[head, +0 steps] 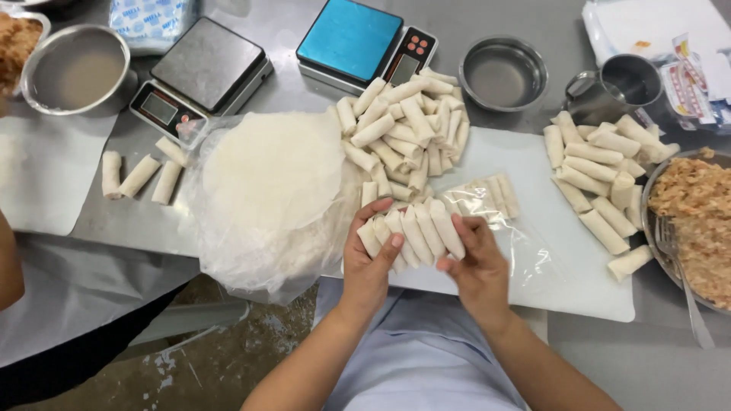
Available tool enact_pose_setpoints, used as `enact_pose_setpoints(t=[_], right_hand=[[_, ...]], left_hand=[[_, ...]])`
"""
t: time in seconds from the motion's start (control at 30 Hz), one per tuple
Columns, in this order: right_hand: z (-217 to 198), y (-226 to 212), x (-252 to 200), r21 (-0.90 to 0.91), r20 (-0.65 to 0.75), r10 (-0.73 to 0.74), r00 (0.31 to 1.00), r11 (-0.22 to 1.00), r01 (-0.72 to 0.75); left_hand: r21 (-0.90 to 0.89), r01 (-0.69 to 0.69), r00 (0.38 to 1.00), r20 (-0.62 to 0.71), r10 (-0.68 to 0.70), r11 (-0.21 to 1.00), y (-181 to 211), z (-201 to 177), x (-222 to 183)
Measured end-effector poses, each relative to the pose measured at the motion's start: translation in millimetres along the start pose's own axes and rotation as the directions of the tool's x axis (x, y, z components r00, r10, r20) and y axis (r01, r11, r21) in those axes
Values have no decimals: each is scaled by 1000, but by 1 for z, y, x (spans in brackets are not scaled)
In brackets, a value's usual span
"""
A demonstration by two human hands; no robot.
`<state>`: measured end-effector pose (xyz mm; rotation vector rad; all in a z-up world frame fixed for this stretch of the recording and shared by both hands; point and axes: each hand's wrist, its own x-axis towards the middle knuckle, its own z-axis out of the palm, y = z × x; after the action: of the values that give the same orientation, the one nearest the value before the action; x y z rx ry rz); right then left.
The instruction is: Rolling spring rolls with filling and then packaging them into plastic bags on a production table.
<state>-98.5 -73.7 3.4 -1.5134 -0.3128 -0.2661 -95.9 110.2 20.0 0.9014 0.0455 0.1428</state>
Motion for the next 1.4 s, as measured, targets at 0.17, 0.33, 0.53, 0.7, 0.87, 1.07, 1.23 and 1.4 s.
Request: enact_pose_setpoints(t=[0.17, 0.33, 0.53, 0.7, 0.87, 1.07, 1.23, 1.4], right_hand=[[-11, 37, -32, 218, 46, -76, 996, 974, 64], [-22, -15, -27, 237, -102, -14, 995, 971, 38], [-143, -83, -46, 310, -433, 391, 812, 911, -273], [-171, -132, -56, 149, -476, 668, 572, 702, -696], [-176, -84, -119, 526, 287, 704, 650, 451, -721], [-165, -85, -111, 527, 248, 772, 585, 399, -750], [-128, -24, -134, 746, 167, 589, 791, 449, -492], [-83, -42, -127, 721, -359, 756, 547, 596, -352]], left_hand=[[-117, 129, 990, 76, -121, 985, 2, 43, -15], [191, -2, 937, 342, -65, 981, -17, 58, -27], [687, -635, 748, 661, 61, 352, -56, 80, -50], [502, -816, 566, 793, 224, 286, -71, 96, -41], [565, -757, 628, 768, 126, 329, -80, 90, -50], [594, -588, 745, 662, 83, 549, -61, 94, -52], [686, 69, 887, 290, -360, 724, -60, 86, -48], [536, -722, 670, 698, 252, 437, -61, 96, -52]])
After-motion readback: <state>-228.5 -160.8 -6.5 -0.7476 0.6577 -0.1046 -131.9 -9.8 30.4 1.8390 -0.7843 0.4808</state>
